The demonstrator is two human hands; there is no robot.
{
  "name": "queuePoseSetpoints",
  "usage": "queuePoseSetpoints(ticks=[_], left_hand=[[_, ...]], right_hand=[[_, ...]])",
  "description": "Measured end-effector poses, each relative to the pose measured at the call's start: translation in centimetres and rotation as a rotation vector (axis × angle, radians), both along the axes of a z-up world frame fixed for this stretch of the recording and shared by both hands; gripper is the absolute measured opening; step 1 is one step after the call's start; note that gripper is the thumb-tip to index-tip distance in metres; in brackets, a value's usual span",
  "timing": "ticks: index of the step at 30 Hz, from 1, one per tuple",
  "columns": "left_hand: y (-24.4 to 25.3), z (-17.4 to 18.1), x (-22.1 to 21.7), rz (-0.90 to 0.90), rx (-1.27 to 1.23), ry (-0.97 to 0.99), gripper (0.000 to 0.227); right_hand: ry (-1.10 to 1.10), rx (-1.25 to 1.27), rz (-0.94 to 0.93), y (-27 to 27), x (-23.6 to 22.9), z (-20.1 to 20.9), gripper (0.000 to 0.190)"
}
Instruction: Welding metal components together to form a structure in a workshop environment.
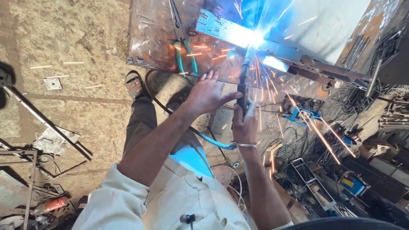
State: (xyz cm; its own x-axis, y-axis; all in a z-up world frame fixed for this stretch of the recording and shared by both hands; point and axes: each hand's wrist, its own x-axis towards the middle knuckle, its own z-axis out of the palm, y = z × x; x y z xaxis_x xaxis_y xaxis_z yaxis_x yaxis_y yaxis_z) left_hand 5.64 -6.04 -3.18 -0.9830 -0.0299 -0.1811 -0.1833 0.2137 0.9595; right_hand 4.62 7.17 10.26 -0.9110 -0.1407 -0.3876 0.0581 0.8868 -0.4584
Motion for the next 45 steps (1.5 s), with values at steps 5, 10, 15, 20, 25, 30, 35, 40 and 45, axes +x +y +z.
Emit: queuePoseSetpoints(ticks=[5,10,15,20,25,30,35,40,45], left_hand=[[-1.3,1.6,-0.1,-0.093,-0.029,-0.094,0.112],[-0.8,1.0,-0.3,-0.105,-0.029,-0.12,0.111],[-1.1,1.4,-0.3,-0.101,-0.005,-0.134,0.113],[-0.7,1.1,-0.4,-0.08,-0.029,-0.106,0.116],[-0.9,1.5,-0.3,-0.114,-0.034,-0.152,0.116],[-0.3,1.1,-0.4,-0.065,-0.066,-0.089,0.121],[-1.0,1.9,-0.2,-0.093,-0.066,-0.119,0.118],[-0.2,1.0,-0.3,-0.06,-0.057,-0.123,0.123],[-0.9,2.4,0.0,0.064,0.041,-0.016,0.13]], right_hand=[[0.005,0.086,0.011,-1.1,-0.2,0.6,0.046],[0.013,0.069,0.009,-0.9,-0.3,0.2,0.044],[-0.016,0.029,-0.026,-1.3,-0.3,0.7,0.045],[-0.037,0.033,-0.045,-1.2,-0.3,0.7,0.045],[-0.042,0.013,-0.057,-0.1,-0.2,0.1,0.042],[-0.071,-0.039,-0.105,0.2,-0.1,0.2,0.043],[-0.05,-0.014,-0.053,0.1,-0.1,0.4,0.044],[-0.062,-0.013,-0.058,0.6,-0.3,0.3,0.043],[-0.088,-0.032,-0.009,0.8,-0.3,0.6,0.043]])
